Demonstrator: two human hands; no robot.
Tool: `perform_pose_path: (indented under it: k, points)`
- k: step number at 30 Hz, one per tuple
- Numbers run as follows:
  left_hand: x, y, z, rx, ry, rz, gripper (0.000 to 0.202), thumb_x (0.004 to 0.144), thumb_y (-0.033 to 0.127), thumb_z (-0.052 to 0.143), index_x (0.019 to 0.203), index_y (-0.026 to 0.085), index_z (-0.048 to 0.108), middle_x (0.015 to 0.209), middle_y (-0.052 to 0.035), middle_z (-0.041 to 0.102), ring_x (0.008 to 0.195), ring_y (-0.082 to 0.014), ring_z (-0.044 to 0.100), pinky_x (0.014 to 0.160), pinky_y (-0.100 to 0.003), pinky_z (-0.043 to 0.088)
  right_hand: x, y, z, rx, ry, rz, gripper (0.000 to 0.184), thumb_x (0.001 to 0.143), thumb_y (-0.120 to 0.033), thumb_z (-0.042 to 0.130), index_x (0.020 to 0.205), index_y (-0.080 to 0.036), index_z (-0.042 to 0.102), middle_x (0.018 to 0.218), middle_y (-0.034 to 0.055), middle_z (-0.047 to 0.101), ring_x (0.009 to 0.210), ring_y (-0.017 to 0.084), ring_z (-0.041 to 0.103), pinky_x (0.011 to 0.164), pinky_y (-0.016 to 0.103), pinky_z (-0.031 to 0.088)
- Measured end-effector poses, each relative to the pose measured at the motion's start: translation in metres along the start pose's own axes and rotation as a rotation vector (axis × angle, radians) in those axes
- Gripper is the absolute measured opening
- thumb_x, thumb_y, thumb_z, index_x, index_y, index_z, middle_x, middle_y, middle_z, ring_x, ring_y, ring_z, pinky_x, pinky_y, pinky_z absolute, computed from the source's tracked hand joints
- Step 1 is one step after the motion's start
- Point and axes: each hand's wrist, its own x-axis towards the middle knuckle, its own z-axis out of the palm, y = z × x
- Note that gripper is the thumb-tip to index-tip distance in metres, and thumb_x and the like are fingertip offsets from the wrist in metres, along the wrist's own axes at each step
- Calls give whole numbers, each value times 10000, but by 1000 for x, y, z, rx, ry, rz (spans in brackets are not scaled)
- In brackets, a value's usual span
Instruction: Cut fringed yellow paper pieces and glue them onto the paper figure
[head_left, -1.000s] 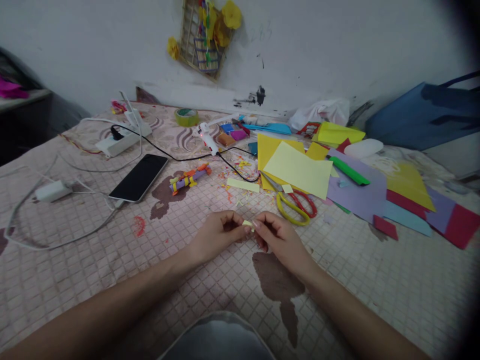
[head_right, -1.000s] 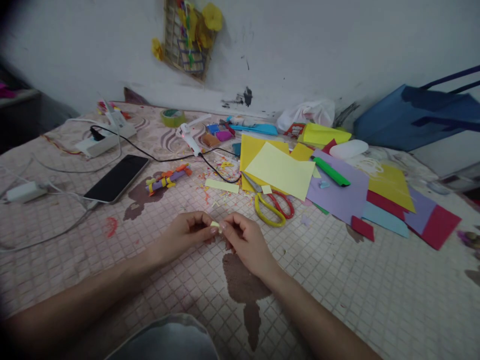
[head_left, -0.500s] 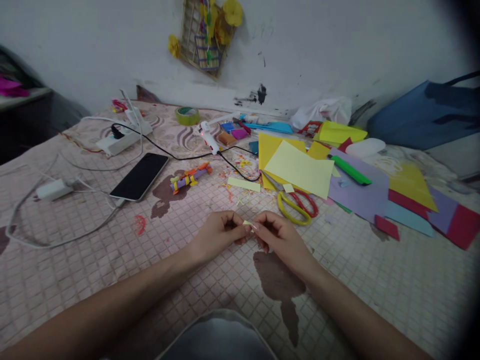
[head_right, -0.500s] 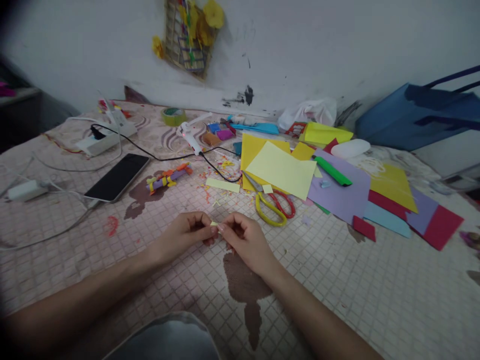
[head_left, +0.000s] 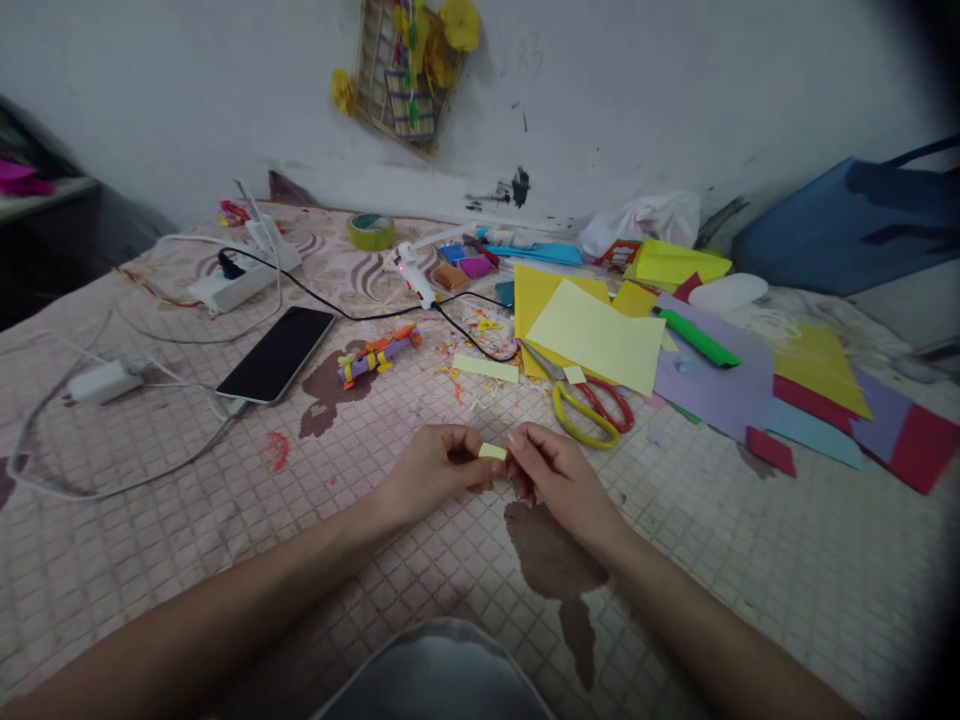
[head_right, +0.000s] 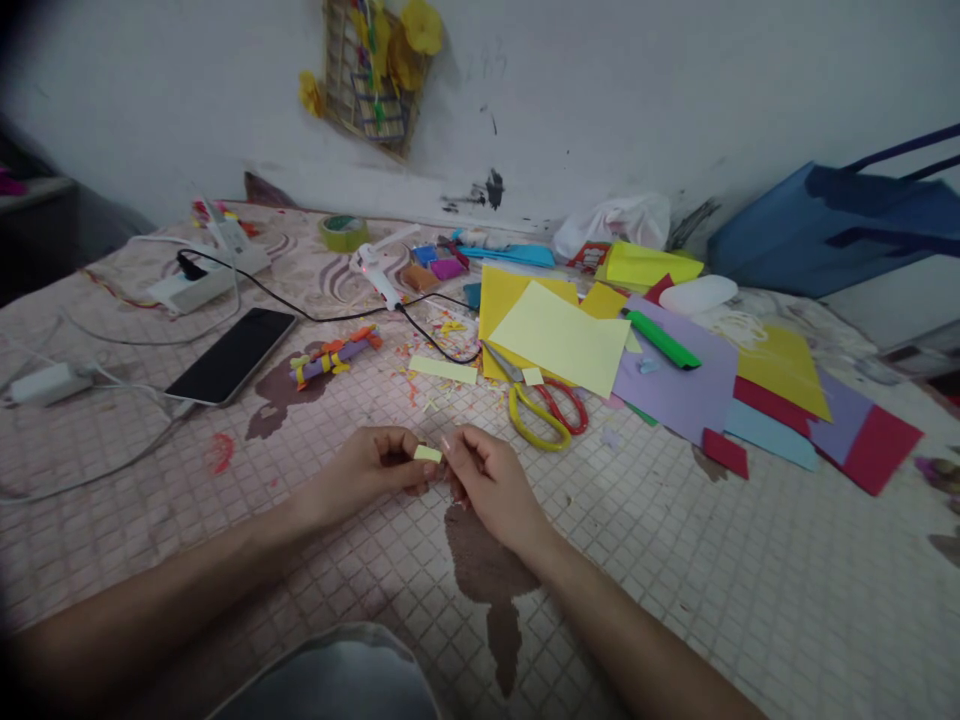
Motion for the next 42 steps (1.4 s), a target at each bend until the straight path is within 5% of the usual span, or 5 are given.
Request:
perform_pose_path:
  k: [14, 24, 27, 34, 42]
  points:
    - [3, 2, -5, -118, -122, -99, 273, 708, 364, 676, 720, 103, 597, 654, -21, 634, 577, -96, 572, 580, -225, 443, 3, 5, -3, -6, -19, 18, 287, 847, -440, 520, 704, -192, 491, 536, -64, 440, 441, 79, 396, 419, 207, 320]
    - [3, -4, -5, 176, -13, 136, 230, 806, 343, 546, 705, 137, 552, 600, 7, 564, 557, -102, 520, 537, -221, 409, 4, 5, -4, -140, -90, -86, 264, 875, -367, 504, 678, -190, 504, 548, -60, 430, 466, 80, 409, 428, 198, 333]
    - [3, -1, -6, 220, 13, 144, 236, 816, 348, 519, 696, 145, 534, 624, -8, 587, 563, -111, 536, 544, -230, 424, 14, 7, -25, -391, -36, -189, 232, 889, -335, 472, 723, -197, 556, 564, -44, 515, 477, 95, 490, 453, 203, 393]
    - [6, 5, -12, 547, 115, 234, 187, 815, 266, 509, 727, 134, 609, 695, -28, 592, 615, -120, 524, 552, -224, 406, 52, 29, -110, -782, 466, -334, 144, 737, -167, 554, 867, -185, 613, 914, 91, 579, 828, 240, 554, 747, 387, 451]
    - [9, 1, -31, 783, 199, 354, 228, 829, 206, 483, 966, 148, 656, 844, -57, 569, 656, -122, 529, 617, -251, 431, 63, 43, -118, -931, 484, -448, 112, 769, -180, 562, 811, -193, 665, 824, 85, 621, 851, 265, 535, 772, 417, 444]
